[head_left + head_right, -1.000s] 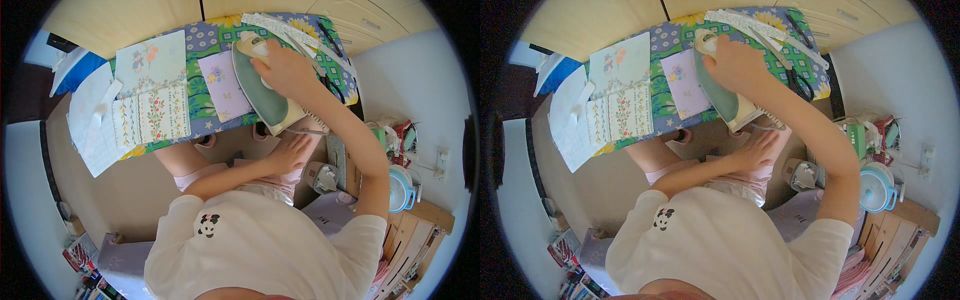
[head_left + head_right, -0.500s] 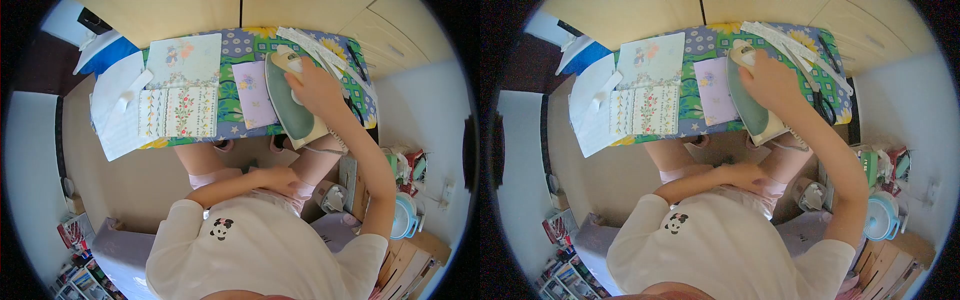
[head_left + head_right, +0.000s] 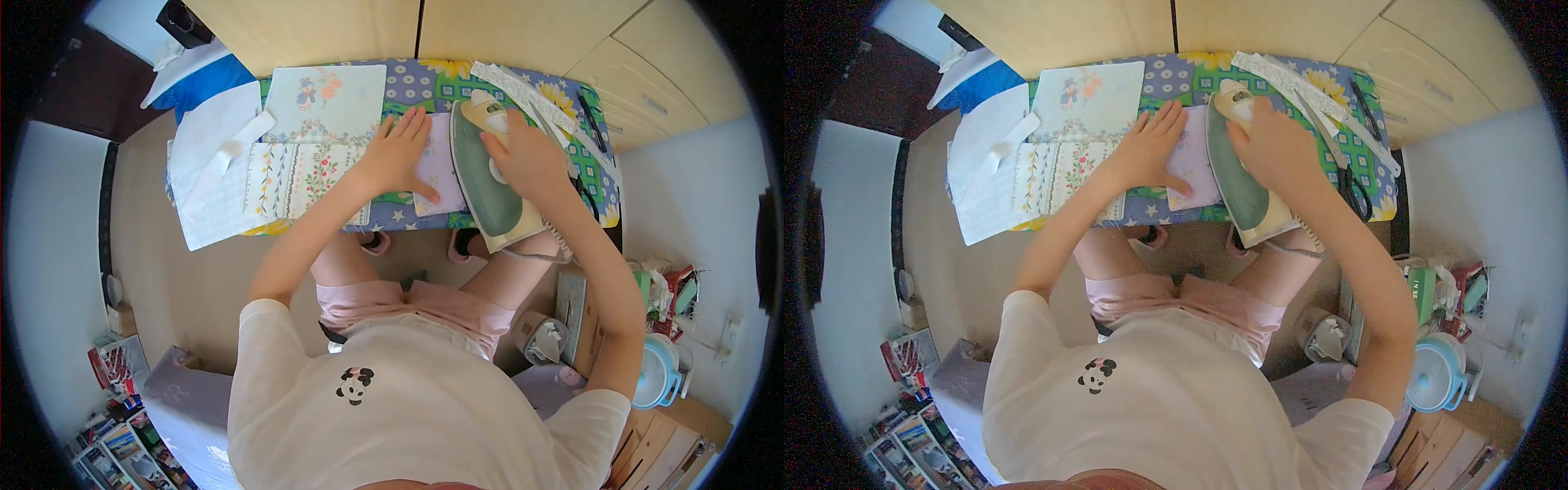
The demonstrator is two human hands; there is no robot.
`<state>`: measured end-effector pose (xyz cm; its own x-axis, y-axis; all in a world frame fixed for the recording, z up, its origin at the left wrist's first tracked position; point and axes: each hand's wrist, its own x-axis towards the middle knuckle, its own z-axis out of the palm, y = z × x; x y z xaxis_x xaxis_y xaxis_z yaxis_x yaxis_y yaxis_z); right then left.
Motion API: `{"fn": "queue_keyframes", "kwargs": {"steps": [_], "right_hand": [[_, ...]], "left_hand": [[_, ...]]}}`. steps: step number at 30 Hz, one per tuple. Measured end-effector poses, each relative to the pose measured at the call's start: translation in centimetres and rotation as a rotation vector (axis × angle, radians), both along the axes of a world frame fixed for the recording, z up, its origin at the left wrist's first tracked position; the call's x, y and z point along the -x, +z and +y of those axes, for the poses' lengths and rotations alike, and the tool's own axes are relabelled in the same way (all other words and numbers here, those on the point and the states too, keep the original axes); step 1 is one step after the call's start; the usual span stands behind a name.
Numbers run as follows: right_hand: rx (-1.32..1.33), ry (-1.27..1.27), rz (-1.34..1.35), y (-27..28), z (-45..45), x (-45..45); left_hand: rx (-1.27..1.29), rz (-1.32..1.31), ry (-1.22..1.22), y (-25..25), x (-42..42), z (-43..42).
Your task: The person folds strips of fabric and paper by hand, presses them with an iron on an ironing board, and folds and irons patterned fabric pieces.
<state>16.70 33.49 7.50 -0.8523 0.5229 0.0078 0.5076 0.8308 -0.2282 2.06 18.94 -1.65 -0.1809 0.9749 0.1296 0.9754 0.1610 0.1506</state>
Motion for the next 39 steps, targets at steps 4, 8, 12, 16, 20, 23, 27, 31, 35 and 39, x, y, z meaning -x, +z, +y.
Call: {"fn": "queue_keyframes", "kwargs": {"steps": [4,8,12,16,20,23,27,31,35,39], "right_hand": [[-0.02,-0.002,0.017,-0.2,0.0,-0.1],[-0.004,-0.009,-0.002,0.1,-0.1,-0.1],[-0.021,0.038,0.109,-0.8,0.4,-0.5],[0.006,0.102,0.093,-0.3,0.2,0.0],[-0.003,0.134,0.098,-0.5,0.2,0.9],[-0.003,0.12,0.069,-0.4,0.5,1.9],[0.001,0.084,0.014,0.1,0.3,2.2],[0.007,0.068,0.01,-0.2,0.3,2.0],[0.015,0.044,0.024,-0.5,0.3,1.3],[0.016,0.012,-0.05,0.3,0.0,1.1]], "left_hand": [[0.142,-0.083,0.025,-0.5,0.8,0.1],[0.23,-0.055,0.074,0.2,0.4,0.2],[0.17,-0.083,0.088,-0.8,0.6,0.1],[0.187,-0.087,0.101,-1.1,0.7,0.2],[0.217,-0.069,0.142,-0.8,0.5,0.3],[0.21,-0.062,0.148,-0.8,0.4,0.3],[0.228,-0.065,0.157,-0.3,0.4,0.2],[0.235,-0.044,0.141,0.0,0.5,0.2],[0.265,-0.059,0.149,0.0,0.6,0.1],[0.213,-0.064,0.137,-0.9,0.7,0.0]]}}
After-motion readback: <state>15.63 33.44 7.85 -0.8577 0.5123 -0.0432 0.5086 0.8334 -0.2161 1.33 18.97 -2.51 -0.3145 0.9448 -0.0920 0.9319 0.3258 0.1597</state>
